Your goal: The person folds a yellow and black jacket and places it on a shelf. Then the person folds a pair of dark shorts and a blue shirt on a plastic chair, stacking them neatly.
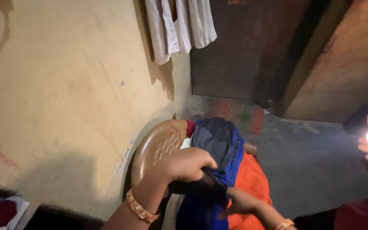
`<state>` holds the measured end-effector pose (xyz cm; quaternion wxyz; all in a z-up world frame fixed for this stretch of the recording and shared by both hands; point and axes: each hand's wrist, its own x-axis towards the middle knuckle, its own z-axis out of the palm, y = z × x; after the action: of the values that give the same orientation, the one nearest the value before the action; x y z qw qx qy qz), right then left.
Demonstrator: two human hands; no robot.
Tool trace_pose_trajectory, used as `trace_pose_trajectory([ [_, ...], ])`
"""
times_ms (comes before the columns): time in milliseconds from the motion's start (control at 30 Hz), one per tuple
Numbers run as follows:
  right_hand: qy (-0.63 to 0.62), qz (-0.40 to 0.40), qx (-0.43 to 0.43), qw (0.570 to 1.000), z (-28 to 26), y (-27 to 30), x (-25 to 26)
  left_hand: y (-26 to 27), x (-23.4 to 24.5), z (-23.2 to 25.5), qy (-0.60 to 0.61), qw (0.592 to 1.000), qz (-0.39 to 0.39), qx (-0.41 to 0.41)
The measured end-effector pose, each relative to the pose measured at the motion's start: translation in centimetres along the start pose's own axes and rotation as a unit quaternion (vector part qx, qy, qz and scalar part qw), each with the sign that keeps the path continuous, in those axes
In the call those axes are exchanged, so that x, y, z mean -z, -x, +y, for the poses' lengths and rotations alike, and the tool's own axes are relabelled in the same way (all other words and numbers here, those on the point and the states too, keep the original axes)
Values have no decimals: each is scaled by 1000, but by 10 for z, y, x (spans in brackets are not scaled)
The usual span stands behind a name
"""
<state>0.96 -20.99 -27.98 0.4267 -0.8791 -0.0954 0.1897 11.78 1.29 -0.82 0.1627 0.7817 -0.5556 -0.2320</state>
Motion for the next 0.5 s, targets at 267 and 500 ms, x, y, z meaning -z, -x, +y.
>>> trace_pose_trajectory([
  [267, -388, 196, 99, 895, 72, -17, -89, -23, -22, -24, -57, 996, -68, 10],
  [500, -399, 177, -51, 899, 120, -29, -101, -131, -59, -70, -203, 950, 230, 52],
])
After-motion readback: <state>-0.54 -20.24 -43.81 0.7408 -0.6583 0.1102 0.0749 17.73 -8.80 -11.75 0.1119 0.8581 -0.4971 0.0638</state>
